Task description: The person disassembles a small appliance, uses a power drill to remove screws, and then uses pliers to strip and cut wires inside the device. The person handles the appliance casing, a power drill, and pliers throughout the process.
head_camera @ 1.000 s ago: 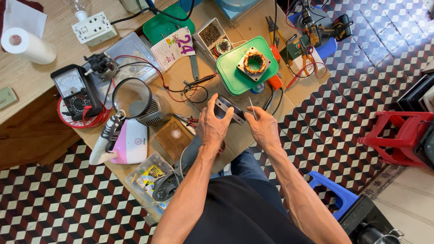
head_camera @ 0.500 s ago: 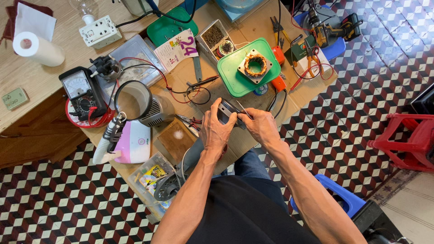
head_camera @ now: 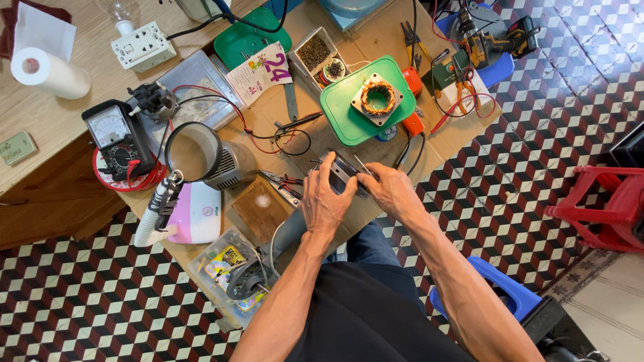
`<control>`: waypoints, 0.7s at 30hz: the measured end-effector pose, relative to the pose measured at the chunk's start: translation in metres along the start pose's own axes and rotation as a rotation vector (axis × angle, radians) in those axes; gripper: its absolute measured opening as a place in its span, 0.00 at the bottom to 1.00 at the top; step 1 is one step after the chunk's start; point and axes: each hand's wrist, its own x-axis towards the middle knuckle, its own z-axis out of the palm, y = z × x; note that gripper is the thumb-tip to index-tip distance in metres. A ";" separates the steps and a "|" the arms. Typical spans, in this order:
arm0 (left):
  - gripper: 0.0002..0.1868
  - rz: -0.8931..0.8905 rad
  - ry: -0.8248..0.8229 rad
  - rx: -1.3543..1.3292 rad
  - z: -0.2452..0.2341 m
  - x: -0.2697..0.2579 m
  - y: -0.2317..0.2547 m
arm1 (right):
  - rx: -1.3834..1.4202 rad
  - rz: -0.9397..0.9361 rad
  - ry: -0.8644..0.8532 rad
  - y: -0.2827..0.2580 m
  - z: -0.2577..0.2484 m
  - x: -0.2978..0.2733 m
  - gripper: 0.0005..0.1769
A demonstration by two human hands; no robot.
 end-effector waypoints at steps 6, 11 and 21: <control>0.42 0.090 0.000 -0.040 0.010 -0.015 0.004 | 0.130 0.306 -0.152 -0.008 -0.013 -0.020 0.23; 0.43 0.094 -0.013 -0.043 0.013 -0.016 0.003 | -0.002 0.161 -0.277 -0.015 -0.018 -0.024 0.22; 0.42 0.093 -0.021 -0.039 0.015 -0.017 0.000 | 0.023 0.287 -0.338 -0.032 -0.027 -0.016 0.26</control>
